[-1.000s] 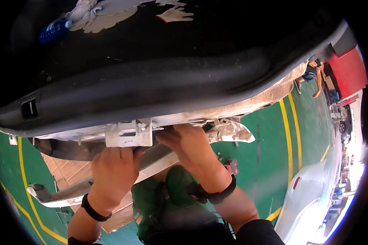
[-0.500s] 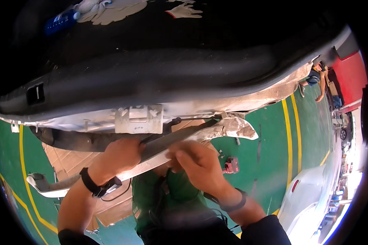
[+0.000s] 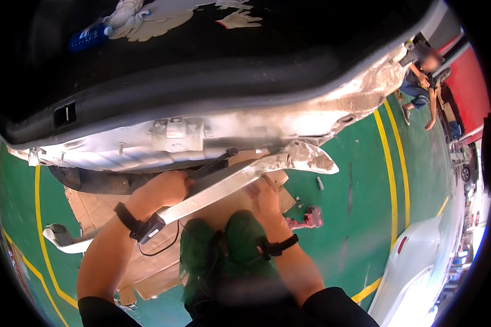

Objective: The person manipulates the internal structure and a white metal bracket behind a damaged car bumper while kneeling behind the open trunk. They move the metal bar and attempt to secure or align parts by hand.

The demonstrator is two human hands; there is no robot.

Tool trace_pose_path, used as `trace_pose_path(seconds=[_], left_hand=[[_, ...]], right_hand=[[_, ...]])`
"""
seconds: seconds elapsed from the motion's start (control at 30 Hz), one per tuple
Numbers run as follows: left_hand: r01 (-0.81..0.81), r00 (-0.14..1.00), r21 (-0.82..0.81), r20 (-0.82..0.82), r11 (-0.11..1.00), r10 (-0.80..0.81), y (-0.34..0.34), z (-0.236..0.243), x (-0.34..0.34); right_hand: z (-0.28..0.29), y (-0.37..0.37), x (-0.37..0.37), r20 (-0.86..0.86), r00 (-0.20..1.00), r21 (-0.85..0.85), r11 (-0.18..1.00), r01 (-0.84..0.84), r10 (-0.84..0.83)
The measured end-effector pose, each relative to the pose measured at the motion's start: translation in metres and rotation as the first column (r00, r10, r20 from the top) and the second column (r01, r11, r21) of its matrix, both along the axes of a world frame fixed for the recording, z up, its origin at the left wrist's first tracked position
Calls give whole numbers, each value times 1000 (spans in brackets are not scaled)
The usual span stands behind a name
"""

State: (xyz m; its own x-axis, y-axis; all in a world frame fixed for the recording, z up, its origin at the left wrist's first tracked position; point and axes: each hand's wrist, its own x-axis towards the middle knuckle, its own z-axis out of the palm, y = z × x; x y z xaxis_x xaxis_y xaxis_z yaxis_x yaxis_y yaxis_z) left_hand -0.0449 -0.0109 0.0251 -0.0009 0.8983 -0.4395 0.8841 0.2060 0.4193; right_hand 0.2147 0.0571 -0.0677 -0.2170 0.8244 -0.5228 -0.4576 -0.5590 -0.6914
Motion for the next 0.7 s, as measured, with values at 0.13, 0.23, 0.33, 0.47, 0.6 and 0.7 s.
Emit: trace_pose_path(seconds=[0.13, 0.23, 0.33, 0.47, 0.6, 0.7], left_hand=[[92, 994, -32, -57, 995, -93, 2, -22, -8], [34, 998, -110, -57, 993, -40, 6, -10, -2], [-57, 997, -156, -50, 986, 50, 6, -9, 1], [-100, 995, -183, -43, 978, 93, 6, -1, 8], [-107, 992, -252, -95, 962, 86, 14, 16, 15], [-80, 995, -200, -67, 977, 68, 12, 10, 12]], right_hand=[[-40, 15, -12, -287, 957, -112, 994, 9, -41], [-69, 42, -25, -660, 751, 29, 999, 19, 5], [-75, 58, -35, -827, 516, 189, 974, -121, 225], [-116, 61, -44, -876, 386, 274, 957, -94, 289], [-136, 69, -49, -881, 343, 309, 945, -107, 327], [-138, 76, -47, -880, 379, 262, 958, -116, 287]])
